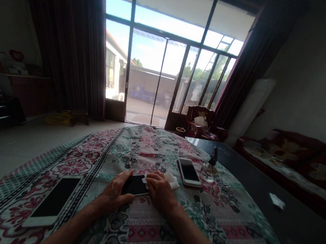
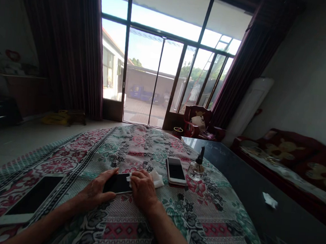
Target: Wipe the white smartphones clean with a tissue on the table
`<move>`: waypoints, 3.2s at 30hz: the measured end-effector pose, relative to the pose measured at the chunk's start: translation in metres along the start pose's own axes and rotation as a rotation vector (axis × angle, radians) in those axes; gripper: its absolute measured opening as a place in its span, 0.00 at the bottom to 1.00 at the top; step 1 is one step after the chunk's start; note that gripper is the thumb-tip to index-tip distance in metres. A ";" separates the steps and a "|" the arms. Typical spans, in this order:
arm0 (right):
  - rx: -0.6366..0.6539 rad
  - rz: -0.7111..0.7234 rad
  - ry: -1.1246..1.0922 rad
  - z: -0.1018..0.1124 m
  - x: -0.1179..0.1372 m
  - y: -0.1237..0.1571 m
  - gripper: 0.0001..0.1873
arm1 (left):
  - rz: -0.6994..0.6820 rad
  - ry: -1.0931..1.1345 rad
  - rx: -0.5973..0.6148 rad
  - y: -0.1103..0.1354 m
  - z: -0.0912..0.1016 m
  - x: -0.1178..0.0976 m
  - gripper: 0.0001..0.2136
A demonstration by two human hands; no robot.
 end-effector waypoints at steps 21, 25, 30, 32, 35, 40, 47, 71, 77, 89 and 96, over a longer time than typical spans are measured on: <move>0.031 -0.056 0.073 -0.016 0.015 -0.011 0.12 | 0.044 0.002 0.011 -0.001 -0.001 0.002 0.35; 0.093 0.043 0.020 -0.015 0.033 0.010 0.13 | 0.046 0.005 -0.002 -0.001 -0.002 0.004 0.36; 0.027 -0.014 0.013 -0.001 0.018 0.029 0.14 | 0.015 -0.021 -0.035 -0.001 -0.001 0.003 0.37; -0.050 -0.092 0.028 0.005 0.006 0.030 0.14 | 0.018 -0.072 -0.091 -0.001 0.002 0.002 0.37; -0.095 -0.134 0.032 0.006 -0.003 0.029 0.15 | 0.064 -0.174 -0.185 0.004 0.008 0.002 0.37; -0.112 -0.128 0.032 0.005 -0.002 0.030 0.16 | 0.144 -0.259 -0.234 0.022 0.015 0.005 0.32; -0.157 -0.187 0.074 0.011 -0.002 0.031 0.16 | 0.209 -0.229 -0.180 0.024 0.011 -0.005 0.32; -0.047 -0.294 0.198 -0.039 0.017 -0.016 0.14 | 0.185 -0.365 -0.195 0.014 -0.010 -0.004 0.20; -0.082 -0.274 0.194 -0.029 0.012 -0.011 0.13 | 0.187 -0.348 -0.195 0.014 -0.010 -0.003 0.20; -0.170 -0.392 0.306 -0.007 -0.014 -0.007 0.11 | 0.211 -0.345 -0.206 0.014 -0.008 -0.005 0.19; -0.027 -0.338 0.197 -0.053 0.017 -0.040 0.10 | 0.200 -0.362 -0.183 0.014 -0.008 -0.005 0.20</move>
Point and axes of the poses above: each hand's wrist, its own y-axis away from the middle knuckle, its own z-axis out of the back of the hand, x = y × z, the point moved 6 cm from there along -y, towards the middle knuckle, and after that the axes turned 8 degrees about -y, right-handed, at the moved point
